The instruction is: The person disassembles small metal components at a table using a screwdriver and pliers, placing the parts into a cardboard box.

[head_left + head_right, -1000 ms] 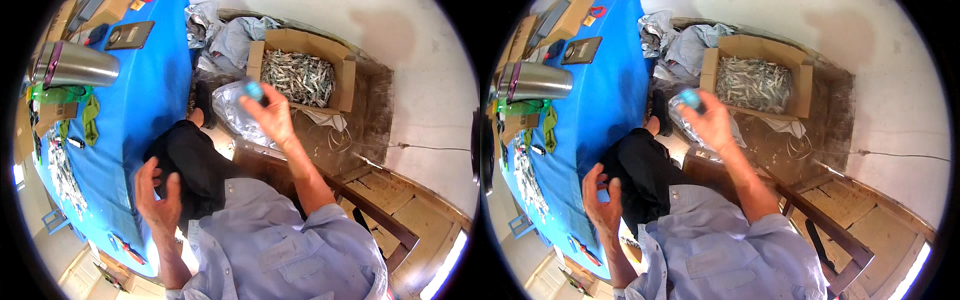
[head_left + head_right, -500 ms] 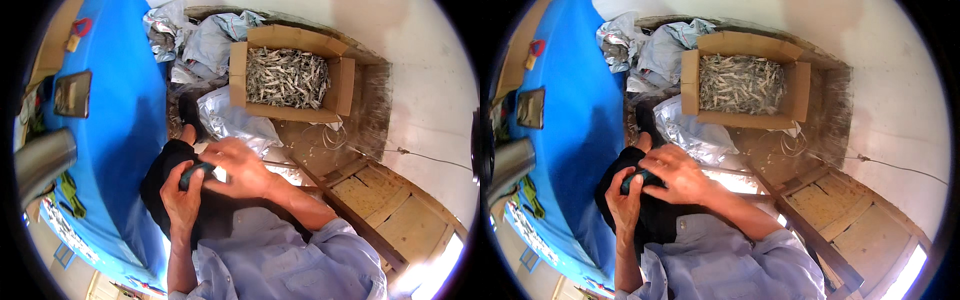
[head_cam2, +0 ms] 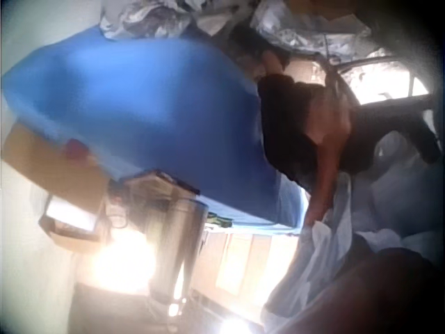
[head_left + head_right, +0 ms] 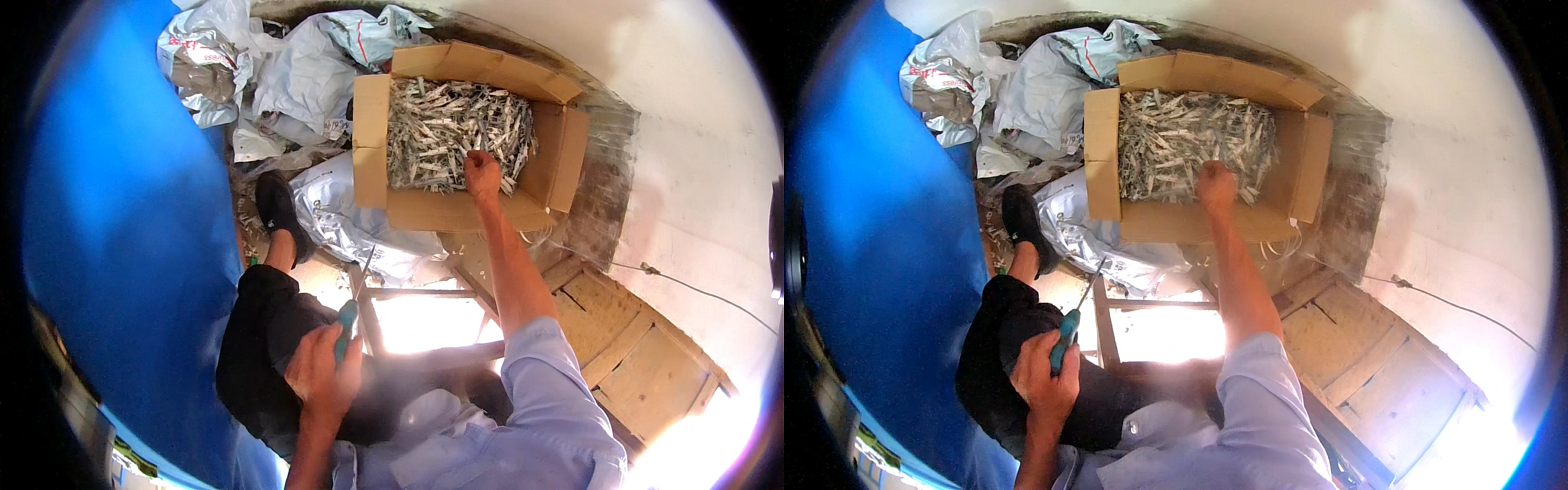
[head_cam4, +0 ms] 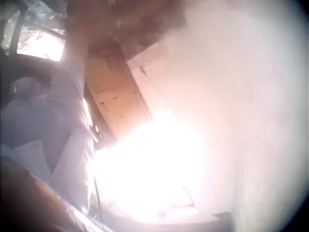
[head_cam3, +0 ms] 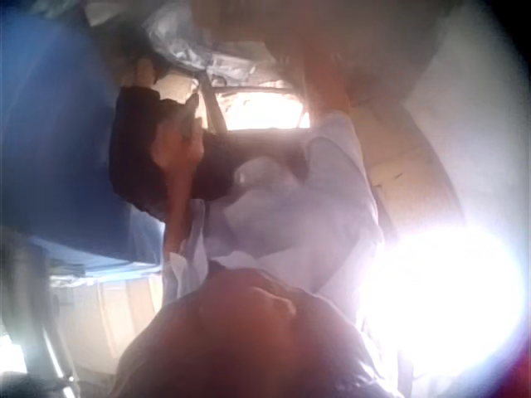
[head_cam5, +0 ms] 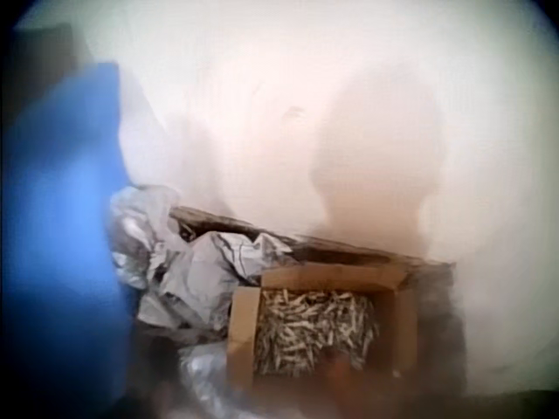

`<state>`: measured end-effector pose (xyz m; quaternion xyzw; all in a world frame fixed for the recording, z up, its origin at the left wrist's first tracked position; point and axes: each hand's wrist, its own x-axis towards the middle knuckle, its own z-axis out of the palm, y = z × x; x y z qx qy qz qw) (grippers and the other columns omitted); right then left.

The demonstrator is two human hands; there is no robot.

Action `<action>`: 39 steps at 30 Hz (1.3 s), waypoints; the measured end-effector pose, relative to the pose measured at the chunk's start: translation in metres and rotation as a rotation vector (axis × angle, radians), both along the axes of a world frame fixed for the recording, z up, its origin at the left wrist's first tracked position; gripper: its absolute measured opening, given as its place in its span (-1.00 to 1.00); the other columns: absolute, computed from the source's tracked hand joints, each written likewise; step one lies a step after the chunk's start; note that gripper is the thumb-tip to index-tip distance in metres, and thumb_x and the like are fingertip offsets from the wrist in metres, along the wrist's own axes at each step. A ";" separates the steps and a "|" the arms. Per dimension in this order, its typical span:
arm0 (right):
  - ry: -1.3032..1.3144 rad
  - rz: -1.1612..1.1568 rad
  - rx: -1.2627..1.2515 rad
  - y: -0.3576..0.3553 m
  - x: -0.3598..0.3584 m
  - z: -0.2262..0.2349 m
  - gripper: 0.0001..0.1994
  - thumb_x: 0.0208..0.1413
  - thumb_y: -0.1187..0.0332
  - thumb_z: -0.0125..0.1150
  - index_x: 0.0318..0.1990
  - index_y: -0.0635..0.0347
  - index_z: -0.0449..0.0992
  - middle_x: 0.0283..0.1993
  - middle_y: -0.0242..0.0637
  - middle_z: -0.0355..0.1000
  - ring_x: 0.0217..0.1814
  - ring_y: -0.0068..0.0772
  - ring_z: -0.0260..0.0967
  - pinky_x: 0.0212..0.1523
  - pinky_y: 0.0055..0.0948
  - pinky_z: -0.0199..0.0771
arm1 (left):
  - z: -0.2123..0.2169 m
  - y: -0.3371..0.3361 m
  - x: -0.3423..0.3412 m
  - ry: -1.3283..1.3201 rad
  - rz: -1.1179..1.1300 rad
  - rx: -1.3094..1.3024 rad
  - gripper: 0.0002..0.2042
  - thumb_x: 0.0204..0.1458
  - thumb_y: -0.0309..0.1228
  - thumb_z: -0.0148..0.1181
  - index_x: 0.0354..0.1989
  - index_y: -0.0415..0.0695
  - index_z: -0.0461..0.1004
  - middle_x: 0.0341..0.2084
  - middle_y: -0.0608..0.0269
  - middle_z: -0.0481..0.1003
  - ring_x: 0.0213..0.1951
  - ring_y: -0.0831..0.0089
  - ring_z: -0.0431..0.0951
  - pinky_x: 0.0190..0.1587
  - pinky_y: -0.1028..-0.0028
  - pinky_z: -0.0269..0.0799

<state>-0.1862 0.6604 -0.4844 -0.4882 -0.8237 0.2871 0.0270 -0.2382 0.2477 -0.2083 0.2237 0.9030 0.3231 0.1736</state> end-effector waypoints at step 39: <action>0.522 -0.411 -0.647 -0.092 -0.003 0.103 -0.80 0.38 0.24 0.13 -0.07 0.19 0.46 -0.28 -0.27 0.56 -0.39 -0.49 0.49 -0.47 -0.47 0.48 | 0.007 -0.001 0.005 -0.025 0.244 0.121 -0.75 0.00 -0.53 0.44 -0.15 -0.29 0.59 -0.27 -0.02 0.60 -0.24 0.06 0.66 -0.19 0.24 0.59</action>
